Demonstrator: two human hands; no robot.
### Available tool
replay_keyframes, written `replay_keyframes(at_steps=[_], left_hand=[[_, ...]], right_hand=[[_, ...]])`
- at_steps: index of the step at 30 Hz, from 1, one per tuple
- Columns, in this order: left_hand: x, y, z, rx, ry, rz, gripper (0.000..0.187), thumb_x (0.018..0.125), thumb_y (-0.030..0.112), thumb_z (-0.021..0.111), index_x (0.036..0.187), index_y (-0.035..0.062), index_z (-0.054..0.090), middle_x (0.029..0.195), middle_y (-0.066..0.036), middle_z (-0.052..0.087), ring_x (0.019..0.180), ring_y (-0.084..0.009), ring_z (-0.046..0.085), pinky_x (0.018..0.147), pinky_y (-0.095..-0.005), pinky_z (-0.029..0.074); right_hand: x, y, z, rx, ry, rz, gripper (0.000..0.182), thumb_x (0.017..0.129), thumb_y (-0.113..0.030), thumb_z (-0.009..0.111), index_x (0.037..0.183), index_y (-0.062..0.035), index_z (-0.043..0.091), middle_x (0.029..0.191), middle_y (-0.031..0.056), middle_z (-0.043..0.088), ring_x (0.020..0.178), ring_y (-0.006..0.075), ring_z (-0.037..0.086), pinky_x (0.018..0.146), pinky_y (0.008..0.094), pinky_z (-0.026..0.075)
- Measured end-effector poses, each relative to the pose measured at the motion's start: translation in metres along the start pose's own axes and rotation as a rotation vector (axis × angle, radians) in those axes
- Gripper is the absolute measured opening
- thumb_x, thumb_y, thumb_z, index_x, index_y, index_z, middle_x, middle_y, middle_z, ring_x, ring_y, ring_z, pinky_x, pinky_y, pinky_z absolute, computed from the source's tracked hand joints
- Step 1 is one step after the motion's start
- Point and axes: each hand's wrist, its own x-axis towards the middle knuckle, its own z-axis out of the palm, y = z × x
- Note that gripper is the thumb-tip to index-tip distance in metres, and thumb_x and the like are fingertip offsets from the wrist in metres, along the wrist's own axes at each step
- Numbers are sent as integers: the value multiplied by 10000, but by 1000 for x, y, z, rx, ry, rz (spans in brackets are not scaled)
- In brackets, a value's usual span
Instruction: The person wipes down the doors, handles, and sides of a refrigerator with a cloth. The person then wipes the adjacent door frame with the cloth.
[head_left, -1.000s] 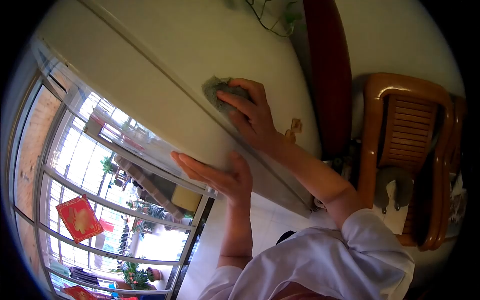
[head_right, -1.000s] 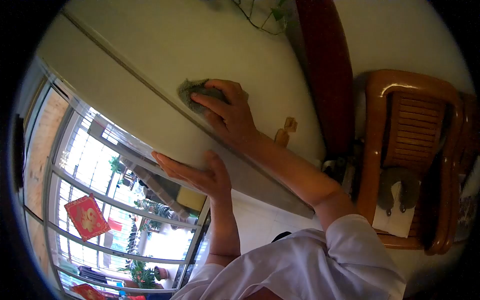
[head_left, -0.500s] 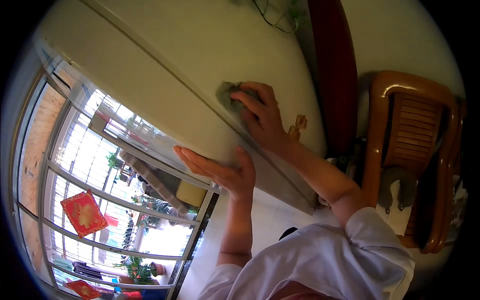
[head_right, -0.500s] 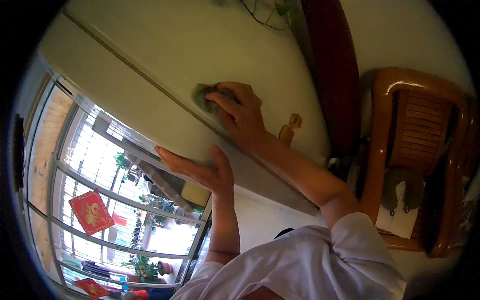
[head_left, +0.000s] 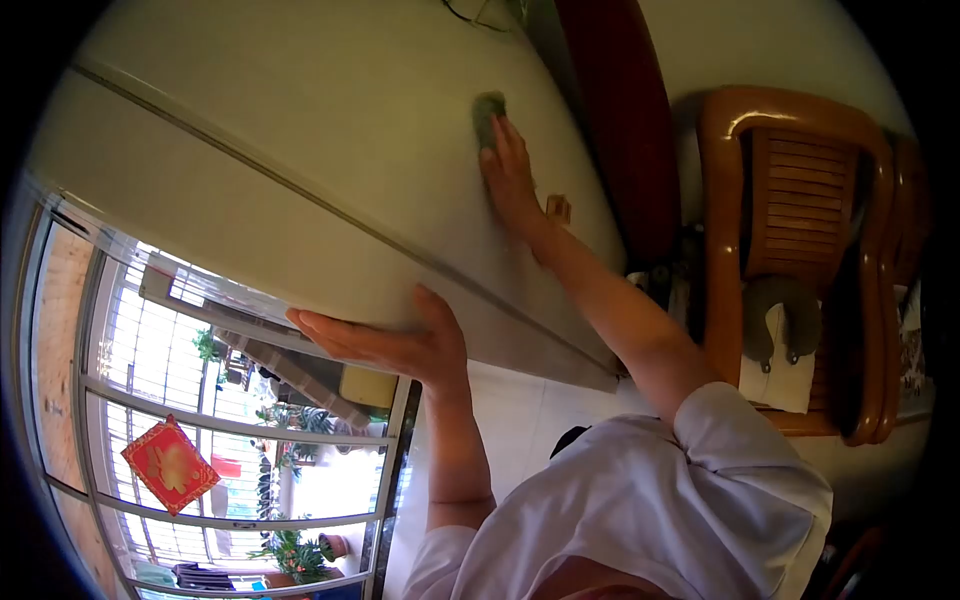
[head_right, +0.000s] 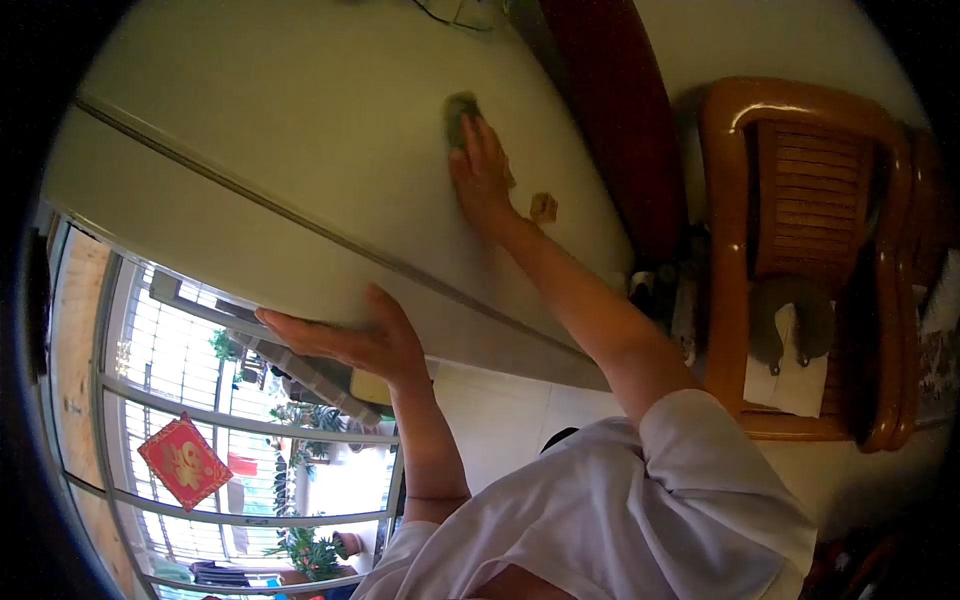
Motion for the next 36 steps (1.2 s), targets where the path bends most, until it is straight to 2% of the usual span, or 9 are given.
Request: replay_keyframes(at_steps=[1,6,8,11,16,22,28,31,36], left_hand=[[0,-1,0,-1,-2,-1,911,860,440,574,1451,-75,108,1454,-342,159,1348,-490,183,1033,-607,210],[-2,-2,1,6,-1,-6,920,859,446,578,1453,-69,101,1455,-340,154,1357,-480,166,1036,-607,204],[0,2,0,25,2,-10,911,866,465,571,1460,-44,105,1460,-313,164,1354,-458,193,1038,-594,230],[0,3,1,58,3,2,897,873,480,566,1466,-15,111,1466,-283,172,1351,-436,222,1042,-580,256],[-2,0,0,60,-5,15,888,873,481,560,1466,-7,116,1473,-280,159,1356,-431,214,1047,-582,251],[-4,-2,1,31,-3,-11,905,863,513,552,1468,0,118,1470,-280,141,1355,-435,195,1032,-594,262],[-4,-6,2,36,-12,4,930,870,504,541,1458,-46,77,1454,-326,129,1365,-473,144,1019,-652,216],[-4,-7,3,133,-12,34,927,858,502,570,1469,-10,95,1474,-275,142,1348,-431,208,1023,-585,289],[-1,-1,3,77,-3,3,917,862,471,579,1467,-13,89,1482,-264,150,1341,-412,249,1040,-522,339]], right_hand=[[4,4,0,38,23,140,592,998,-364,327,1483,-57,181,1528,180,132,1415,320,137,1154,398,118],[-69,-23,5,-47,-16,237,598,995,-373,340,1483,-63,188,1538,186,96,1426,326,108,1150,410,126],[-109,-8,14,-196,-28,-74,558,1003,-316,332,1481,-66,188,1536,184,97,1421,342,123,1148,433,138],[-102,-26,4,-32,-36,-183,539,991,-257,366,1467,-52,217,1529,206,114,1407,384,127,1135,497,128],[-5,-6,5,-68,4,-185,570,979,-316,392,1466,-67,231,1523,204,143,1407,383,134,1139,483,139],[81,68,-26,34,-119,206,714,979,-491,349,1503,-76,100,1550,159,97,1425,314,104,1152,399,122],[28,151,-86,188,-342,722,655,992,-456,348,1504,-102,143,1536,118,198,1391,260,222,1133,375,186],[-30,210,-88,302,-285,860,587,1011,-392,344,1491,-83,206,1529,123,227,1385,250,254,1131,353,206],[-107,178,-74,230,-259,652,549,1007,-320,415,1477,-88,253,1495,122,288,1355,251,297,1121,354,222]])
